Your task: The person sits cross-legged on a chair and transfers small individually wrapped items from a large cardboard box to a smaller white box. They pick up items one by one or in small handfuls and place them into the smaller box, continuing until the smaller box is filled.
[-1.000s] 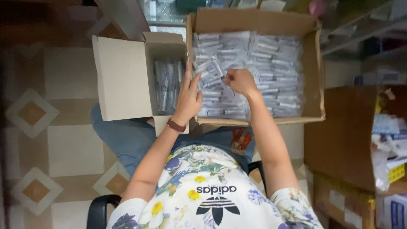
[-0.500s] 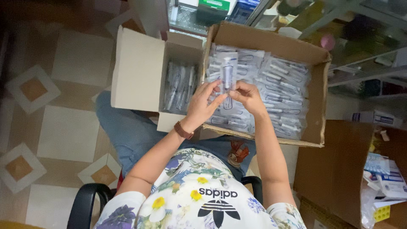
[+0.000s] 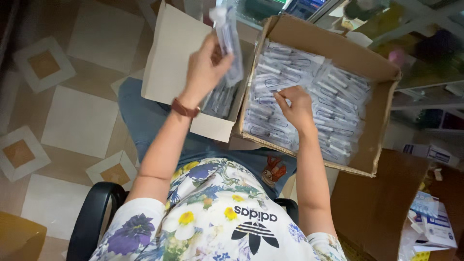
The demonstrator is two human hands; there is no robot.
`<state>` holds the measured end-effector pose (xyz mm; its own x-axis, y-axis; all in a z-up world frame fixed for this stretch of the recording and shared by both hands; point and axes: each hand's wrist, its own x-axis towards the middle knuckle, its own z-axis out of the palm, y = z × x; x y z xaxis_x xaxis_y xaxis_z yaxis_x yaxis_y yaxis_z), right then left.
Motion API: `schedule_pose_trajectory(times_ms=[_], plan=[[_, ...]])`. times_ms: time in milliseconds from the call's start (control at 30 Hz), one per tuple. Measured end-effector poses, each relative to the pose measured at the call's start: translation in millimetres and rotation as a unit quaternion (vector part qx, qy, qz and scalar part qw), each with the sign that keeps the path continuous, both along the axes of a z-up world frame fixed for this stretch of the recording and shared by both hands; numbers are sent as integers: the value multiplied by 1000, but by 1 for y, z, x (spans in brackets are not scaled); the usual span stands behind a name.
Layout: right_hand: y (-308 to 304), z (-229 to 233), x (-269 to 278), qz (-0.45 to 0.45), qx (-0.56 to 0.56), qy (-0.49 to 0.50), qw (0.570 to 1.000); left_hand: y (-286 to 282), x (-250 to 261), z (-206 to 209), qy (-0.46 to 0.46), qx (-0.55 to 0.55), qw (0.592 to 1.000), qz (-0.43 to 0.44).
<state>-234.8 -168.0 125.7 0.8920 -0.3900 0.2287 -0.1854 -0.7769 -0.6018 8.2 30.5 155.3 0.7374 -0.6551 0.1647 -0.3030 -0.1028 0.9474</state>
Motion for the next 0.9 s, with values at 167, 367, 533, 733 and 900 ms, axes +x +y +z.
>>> schedule_pose_trajectory(times_ms=[167,367,533,733,900], plan=[[1,2,5,27,-52,12,998,5,25,-18,-111,103,988,-29],[2,0,2,19,-45,21,999,-14,15,-70,-170,286,941,-59],[3,1,2,17,-49,31,998,-38,22,-136,-176,341,919,-91],[0,-4,-1,30,-51,34,998,-62,32,-246,-228,481,829,-173],[1,-5,-1,27,-40,42,998,-54,23,-241,-146,474,813,-306]])
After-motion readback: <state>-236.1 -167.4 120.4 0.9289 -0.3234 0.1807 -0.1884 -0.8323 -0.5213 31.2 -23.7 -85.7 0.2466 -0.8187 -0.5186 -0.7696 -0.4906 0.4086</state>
